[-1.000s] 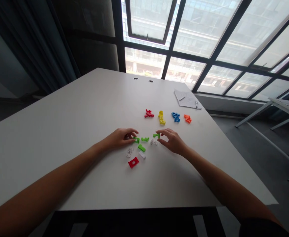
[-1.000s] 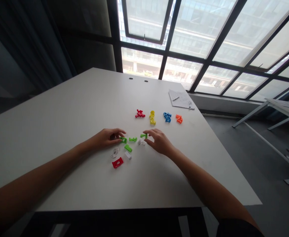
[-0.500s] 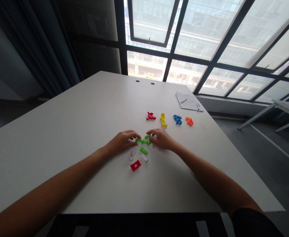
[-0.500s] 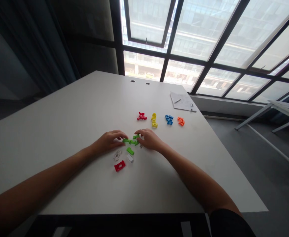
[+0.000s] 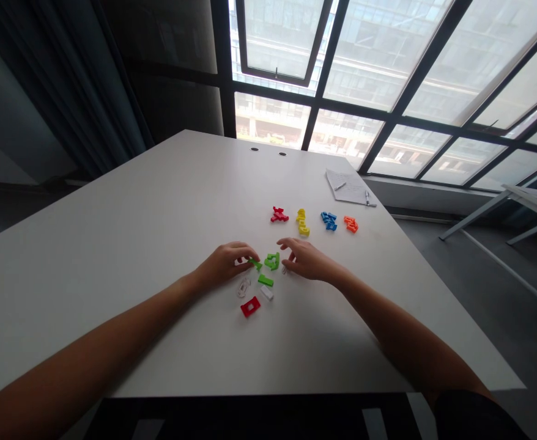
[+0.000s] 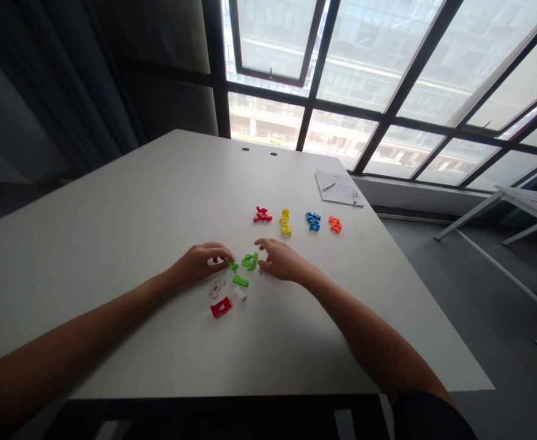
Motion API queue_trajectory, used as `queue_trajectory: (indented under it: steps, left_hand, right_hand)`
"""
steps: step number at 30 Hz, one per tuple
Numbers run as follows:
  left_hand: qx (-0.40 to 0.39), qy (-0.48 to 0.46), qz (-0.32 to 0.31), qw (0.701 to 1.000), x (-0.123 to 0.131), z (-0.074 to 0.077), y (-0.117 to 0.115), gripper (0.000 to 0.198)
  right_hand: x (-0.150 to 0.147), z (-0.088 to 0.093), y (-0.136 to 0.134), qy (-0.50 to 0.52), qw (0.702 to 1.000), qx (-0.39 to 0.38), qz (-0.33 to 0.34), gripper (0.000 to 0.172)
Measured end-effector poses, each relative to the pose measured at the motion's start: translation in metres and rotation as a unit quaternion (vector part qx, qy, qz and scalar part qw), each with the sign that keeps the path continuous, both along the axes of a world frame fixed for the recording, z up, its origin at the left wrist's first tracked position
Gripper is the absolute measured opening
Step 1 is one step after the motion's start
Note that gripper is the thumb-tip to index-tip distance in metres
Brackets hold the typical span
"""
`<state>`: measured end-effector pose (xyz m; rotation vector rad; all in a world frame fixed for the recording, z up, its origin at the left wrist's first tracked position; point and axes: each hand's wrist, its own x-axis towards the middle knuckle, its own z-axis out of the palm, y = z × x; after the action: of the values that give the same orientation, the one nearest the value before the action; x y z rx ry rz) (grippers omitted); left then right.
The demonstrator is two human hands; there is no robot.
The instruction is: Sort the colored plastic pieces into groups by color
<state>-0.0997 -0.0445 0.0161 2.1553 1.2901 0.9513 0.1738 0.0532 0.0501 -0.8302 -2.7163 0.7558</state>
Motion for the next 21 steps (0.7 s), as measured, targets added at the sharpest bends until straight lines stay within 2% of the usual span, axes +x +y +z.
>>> queue_trajectory:
  steps: [3, 9, 11, 13, 16, 18, 21]
  left_hand:
    - [0.002, 0.000, -0.001, 1.000, 0.003, -0.001, 0.000, 0.033]
    - [-0.028, -0.003, -0.058, 0.998, 0.002, -0.002, 0.000, 0.032]
    - [-0.042, -0.031, -0.051, 0.997, 0.001, -0.001, 0.000, 0.033]
    - [-0.055, -0.062, -0.012, 0.996, 0.000, -0.001, 0.001, 0.035]
    - [-0.058, -0.074, 0.043, 0.995, 0.000, -0.002, 0.002, 0.035]
    - [-0.065, -0.053, 0.035, 0.996, 0.001, -0.002, 0.001, 0.032]
    - [-0.087, -0.039, -0.004, 0.995, 0.003, -0.001, 0.000, 0.030]
  right_hand:
    - [0.005, 0.009, 0.001, -0.044, 0.998, -0.037, 0.003, 0.057]
    - [0.017, 0.021, 0.007, -0.080, 0.991, -0.093, 0.060, 0.057]
    - [0.019, 0.022, 0.009, -0.089, 0.988, -0.106, 0.072, 0.057]
    - [0.018, 0.021, 0.008, -0.071, 0.993, -0.081, 0.051, 0.046]
    - [0.011, 0.016, 0.001, 0.000, 1.000, 0.014, 0.013, 0.034]
    - [0.005, 0.011, -0.005, 0.028, 0.996, 0.063, 0.055, 0.040]
    - [-0.001, 0.004, -0.016, 0.037, 0.988, 0.091, 0.122, 0.047]
